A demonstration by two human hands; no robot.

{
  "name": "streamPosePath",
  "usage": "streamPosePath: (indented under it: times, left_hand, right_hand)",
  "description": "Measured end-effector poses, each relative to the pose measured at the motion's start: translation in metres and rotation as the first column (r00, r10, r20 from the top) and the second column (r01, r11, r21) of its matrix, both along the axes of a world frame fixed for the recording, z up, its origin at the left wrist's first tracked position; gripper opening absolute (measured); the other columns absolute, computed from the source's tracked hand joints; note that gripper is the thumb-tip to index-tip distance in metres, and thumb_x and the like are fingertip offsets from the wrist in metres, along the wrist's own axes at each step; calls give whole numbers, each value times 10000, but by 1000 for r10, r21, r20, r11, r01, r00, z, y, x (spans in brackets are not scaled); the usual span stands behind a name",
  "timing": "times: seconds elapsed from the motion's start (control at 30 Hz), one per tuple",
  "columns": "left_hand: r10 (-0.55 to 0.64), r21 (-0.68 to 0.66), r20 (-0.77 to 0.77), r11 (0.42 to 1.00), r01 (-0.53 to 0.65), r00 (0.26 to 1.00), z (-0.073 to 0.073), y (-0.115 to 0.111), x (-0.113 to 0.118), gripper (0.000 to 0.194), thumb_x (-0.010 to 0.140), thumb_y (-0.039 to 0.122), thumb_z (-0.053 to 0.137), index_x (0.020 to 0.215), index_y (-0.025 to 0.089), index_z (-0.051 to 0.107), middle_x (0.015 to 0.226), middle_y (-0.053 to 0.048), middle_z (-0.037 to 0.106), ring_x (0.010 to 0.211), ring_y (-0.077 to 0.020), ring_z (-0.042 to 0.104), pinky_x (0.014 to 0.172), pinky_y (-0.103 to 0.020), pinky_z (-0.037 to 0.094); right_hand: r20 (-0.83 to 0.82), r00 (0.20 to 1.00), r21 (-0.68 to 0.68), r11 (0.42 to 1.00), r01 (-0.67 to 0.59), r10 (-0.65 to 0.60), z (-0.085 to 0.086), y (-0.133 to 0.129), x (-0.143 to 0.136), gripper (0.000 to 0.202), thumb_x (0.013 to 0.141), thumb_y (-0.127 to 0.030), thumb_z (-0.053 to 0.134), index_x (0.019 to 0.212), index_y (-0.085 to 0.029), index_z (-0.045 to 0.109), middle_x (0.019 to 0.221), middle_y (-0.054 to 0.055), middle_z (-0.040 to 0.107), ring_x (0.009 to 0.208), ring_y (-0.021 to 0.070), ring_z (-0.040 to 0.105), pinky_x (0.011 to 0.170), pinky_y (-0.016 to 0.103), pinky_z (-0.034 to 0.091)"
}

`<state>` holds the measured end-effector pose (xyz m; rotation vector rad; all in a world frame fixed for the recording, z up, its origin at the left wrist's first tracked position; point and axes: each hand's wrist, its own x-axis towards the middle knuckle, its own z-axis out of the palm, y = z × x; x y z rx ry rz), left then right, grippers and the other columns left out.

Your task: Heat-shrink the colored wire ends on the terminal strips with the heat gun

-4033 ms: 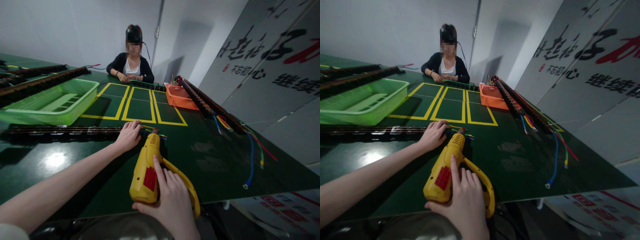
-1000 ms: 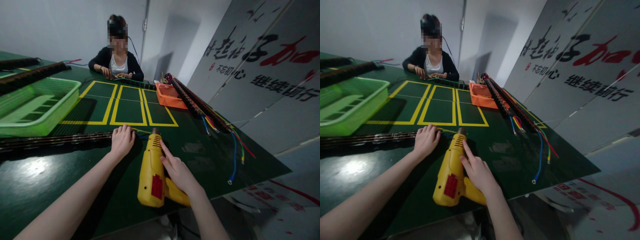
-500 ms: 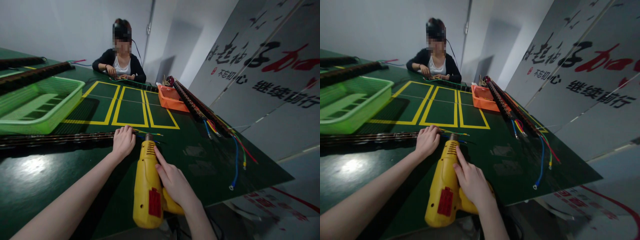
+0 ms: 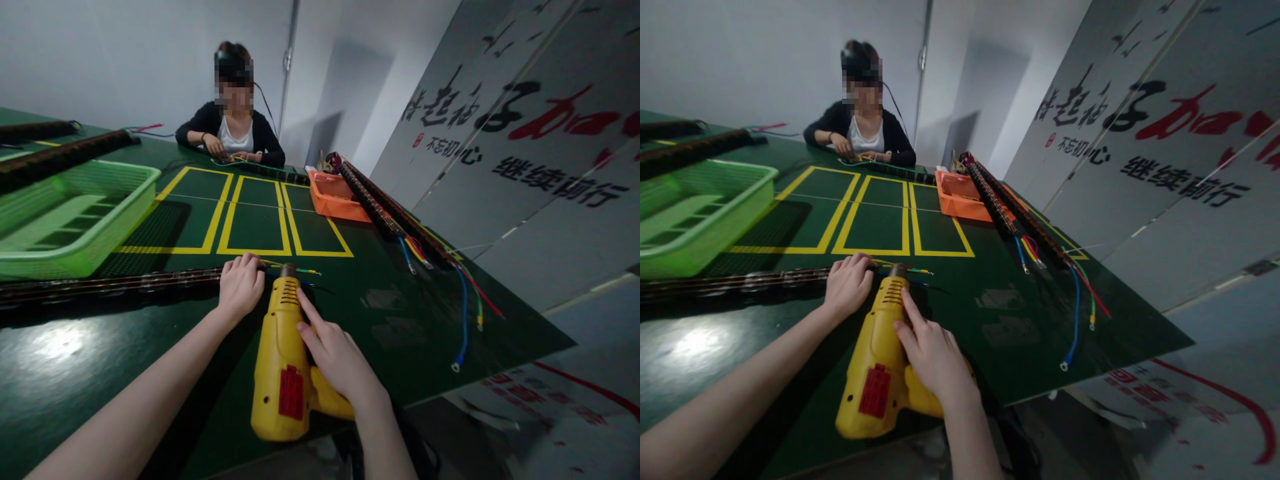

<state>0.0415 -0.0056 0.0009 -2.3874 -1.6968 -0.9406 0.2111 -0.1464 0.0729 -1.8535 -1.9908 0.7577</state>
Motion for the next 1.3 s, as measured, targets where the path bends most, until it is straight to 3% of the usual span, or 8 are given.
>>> streamPosePath:
  times: [0.3, 0.5, 0.7, 0.97, 1.3]
  left_hand:
    - [29, -59, -28, 998, -30, 999, 3, 0, 1, 267, 854, 240, 333, 922, 177, 584, 1033, -75, 611, 978, -231, 543, 850, -376, 362]
    - [14, -50, 8, 999, -14, 1000, 2, 0, 1, 291, 874, 241, 317, 911, 169, 596, 1019, -69, 614, 973, -222, 547, 842, -366, 356]
    - [32, -39, 46, 999, -30, 998, 4, -1, 3, 441, 945, 372, 226, 872, 178, 615, 992, -62, 631, 957, -228, 558, 816, -368, 347]
    - [9, -22, -17, 1000, -9, 1000, 5, -3, 2, 477, 949, 336, 179, 916, 177, 628, 973, -76, 631, 936, -237, 550, 787, -364, 344]
    - [-3, 3, -38, 1000, 3, 999, 3, -2, 0, 479, 954, 343, 171, 916, 176, 619, 978, -75, 628, 925, -239, 550, 778, -368, 348]
  right_hand:
    - [23, 988, -33, 987, 155, -154, -6, -1, 33, 529, 931, -550, 188, 1430, -400, 94, 1245, 50, 579, 1111, 288, 560, 844, 407, 413]
    - [42, 983, -26, 983, 180, -179, -7, -1, 38, 545, 934, -543, 166, 1439, -357, 75, 1252, 64, 573, 1108, 286, 561, 847, 406, 416]
    - [65, 989, -4, 991, 133, -133, -3, -1, 24, 516, 947, -506, 155, 1437, -376, 61, 1232, 68, 586, 1083, 291, 578, 815, 398, 420]
    - [52, 999, 24, 1000, -11, 10, -4, 4, -10, 501, 952, -479, 203, 1434, -394, 97, 1158, 50, 626, 1065, 263, 588, 799, 352, 414]
    - [7, 1000, 1, 1000, -22, 22, -2, 3, -7, 504, 945, -500, 235, 1427, -411, 117, 1184, 26, 614, 1062, 244, 590, 789, 322, 421]
